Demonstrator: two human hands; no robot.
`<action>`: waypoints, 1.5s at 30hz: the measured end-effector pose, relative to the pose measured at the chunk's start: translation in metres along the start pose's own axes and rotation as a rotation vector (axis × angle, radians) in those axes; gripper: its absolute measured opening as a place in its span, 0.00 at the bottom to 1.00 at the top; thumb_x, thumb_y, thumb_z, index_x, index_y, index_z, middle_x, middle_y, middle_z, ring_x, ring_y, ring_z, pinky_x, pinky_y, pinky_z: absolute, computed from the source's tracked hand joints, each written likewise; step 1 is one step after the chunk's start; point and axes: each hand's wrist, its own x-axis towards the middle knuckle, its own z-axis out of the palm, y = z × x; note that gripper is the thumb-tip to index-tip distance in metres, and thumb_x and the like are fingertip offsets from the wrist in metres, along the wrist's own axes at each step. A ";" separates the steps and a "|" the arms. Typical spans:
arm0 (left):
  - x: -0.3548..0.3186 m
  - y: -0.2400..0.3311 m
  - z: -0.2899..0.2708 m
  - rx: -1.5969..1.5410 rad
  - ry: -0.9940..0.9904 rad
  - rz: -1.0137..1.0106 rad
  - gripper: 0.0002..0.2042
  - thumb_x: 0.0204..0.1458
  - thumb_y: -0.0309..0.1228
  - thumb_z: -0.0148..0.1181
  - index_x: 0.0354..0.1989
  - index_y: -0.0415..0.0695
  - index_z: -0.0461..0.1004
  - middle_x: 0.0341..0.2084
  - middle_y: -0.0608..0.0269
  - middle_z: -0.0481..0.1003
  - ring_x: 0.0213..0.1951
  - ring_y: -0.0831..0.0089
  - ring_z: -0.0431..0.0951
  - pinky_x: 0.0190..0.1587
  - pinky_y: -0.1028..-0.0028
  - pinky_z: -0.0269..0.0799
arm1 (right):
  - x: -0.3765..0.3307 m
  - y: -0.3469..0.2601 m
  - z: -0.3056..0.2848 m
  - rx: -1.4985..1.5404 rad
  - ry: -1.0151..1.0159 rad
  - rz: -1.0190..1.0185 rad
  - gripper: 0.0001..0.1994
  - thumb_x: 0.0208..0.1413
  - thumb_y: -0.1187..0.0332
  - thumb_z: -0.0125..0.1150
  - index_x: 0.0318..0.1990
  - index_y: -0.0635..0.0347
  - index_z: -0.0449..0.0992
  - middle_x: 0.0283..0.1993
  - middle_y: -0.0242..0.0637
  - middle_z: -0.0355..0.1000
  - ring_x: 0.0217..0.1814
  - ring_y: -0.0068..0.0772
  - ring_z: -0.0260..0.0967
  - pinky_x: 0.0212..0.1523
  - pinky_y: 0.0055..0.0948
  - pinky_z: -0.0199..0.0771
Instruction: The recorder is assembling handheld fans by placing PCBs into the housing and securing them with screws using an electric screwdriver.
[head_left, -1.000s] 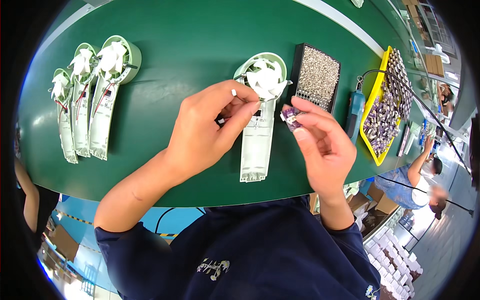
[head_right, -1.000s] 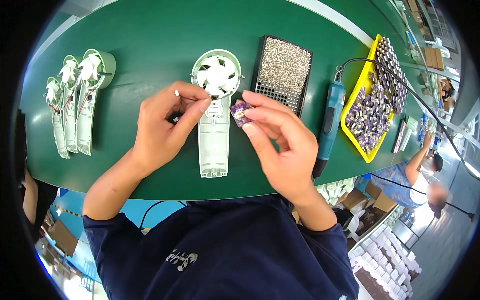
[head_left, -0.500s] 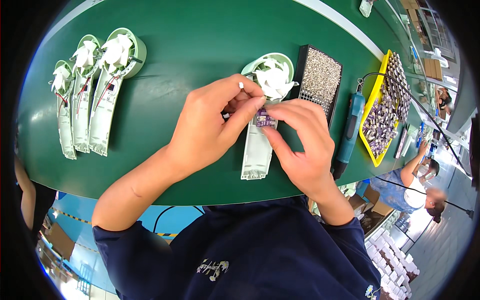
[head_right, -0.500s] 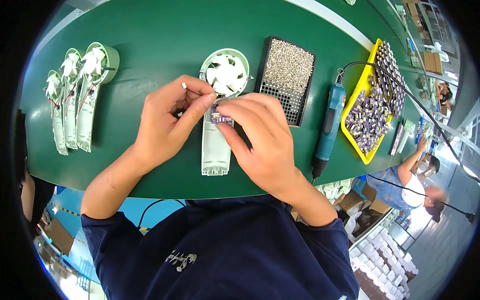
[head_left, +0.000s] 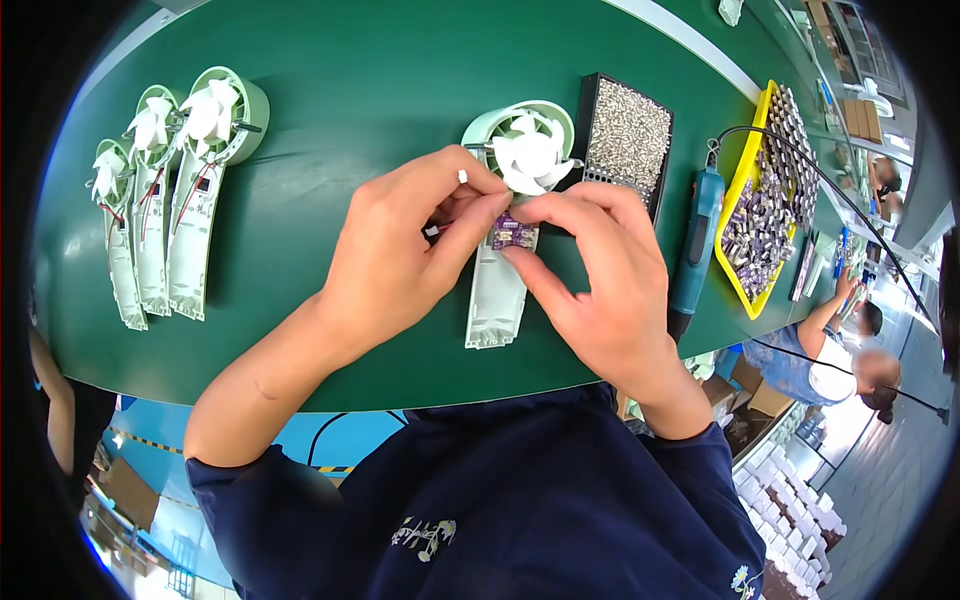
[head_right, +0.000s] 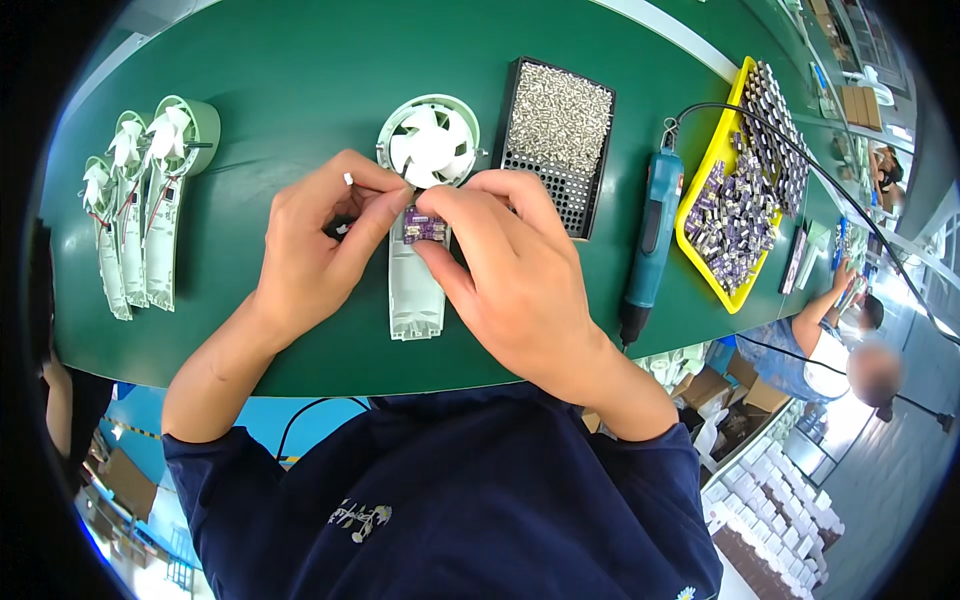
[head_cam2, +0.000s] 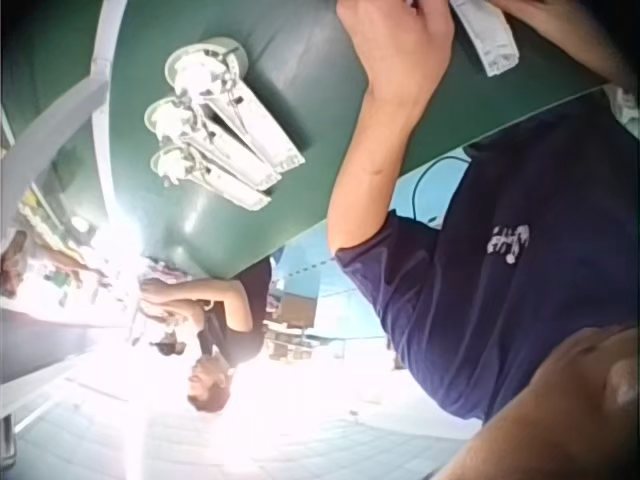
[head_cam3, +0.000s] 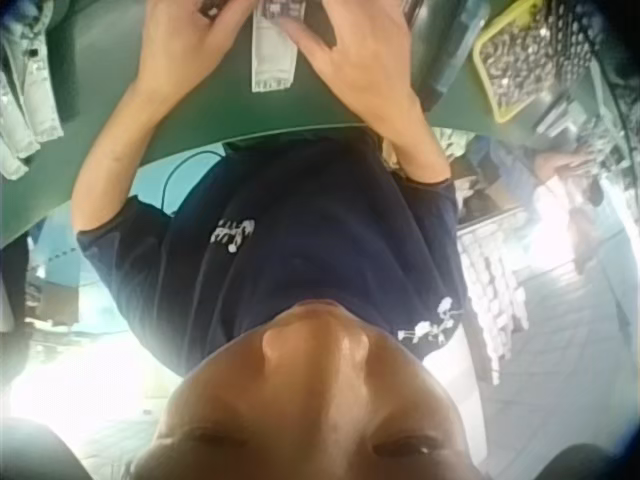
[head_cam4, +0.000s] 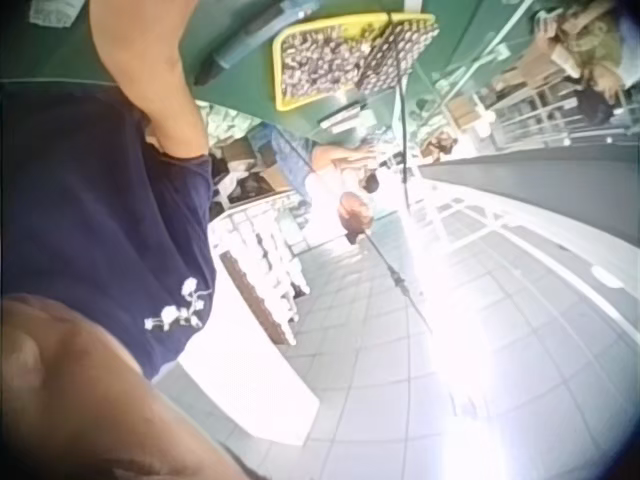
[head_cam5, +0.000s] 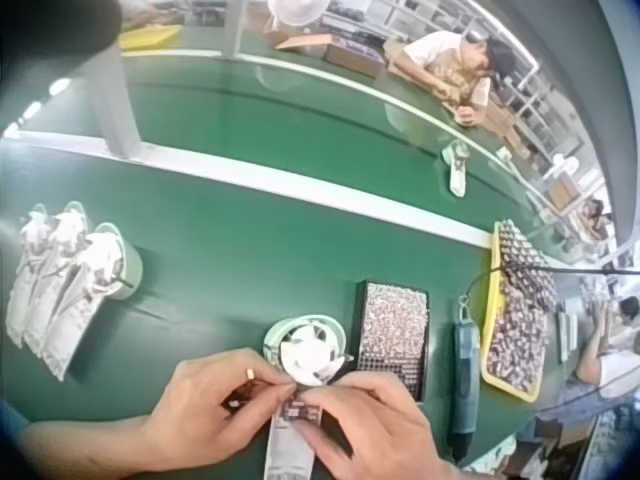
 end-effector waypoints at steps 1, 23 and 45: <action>0.000 0.002 -0.001 0.007 -0.019 0.008 0.04 0.59 0.21 0.64 0.39 0.36 0.77 0.29 0.56 0.79 0.30 0.69 0.84 0.32 0.71 0.78 | 0.000 0.000 -0.001 -0.001 0.001 0.006 0.20 0.43 0.79 0.78 0.46 0.61 0.80 0.42 0.36 0.79 0.49 0.37 0.74 0.45 0.33 0.77; -0.001 -0.001 0.000 0.051 -0.021 0.029 0.03 0.58 0.18 0.64 0.38 0.37 0.76 0.26 0.62 0.79 0.26 0.76 0.79 0.29 0.77 0.73 | 0.000 0.009 0.004 -0.026 0.053 -0.089 0.20 0.40 0.76 0.80 0.44 0.58 0.81 0.34 0.32 0.78 0.41 0.35 0.73 0.38 0.31 0.74; 0.008 0.010 -0.012 0.178 -0.223 0.210 0.09 0.51 0.17 0.67 0.40 0.39 0.78 0.27 0.63 0.74 0.25 0.74 0.74 0.30 0.76 0.72 | 0.002 0.015 -0.003 -0.051 -0.014 -0.171 0.21 0.39 0.78 0.78 0.44 0.61 0.80 0.35 0.34 0.78 0.41 0.36 0.73 0.37 0.32 0.74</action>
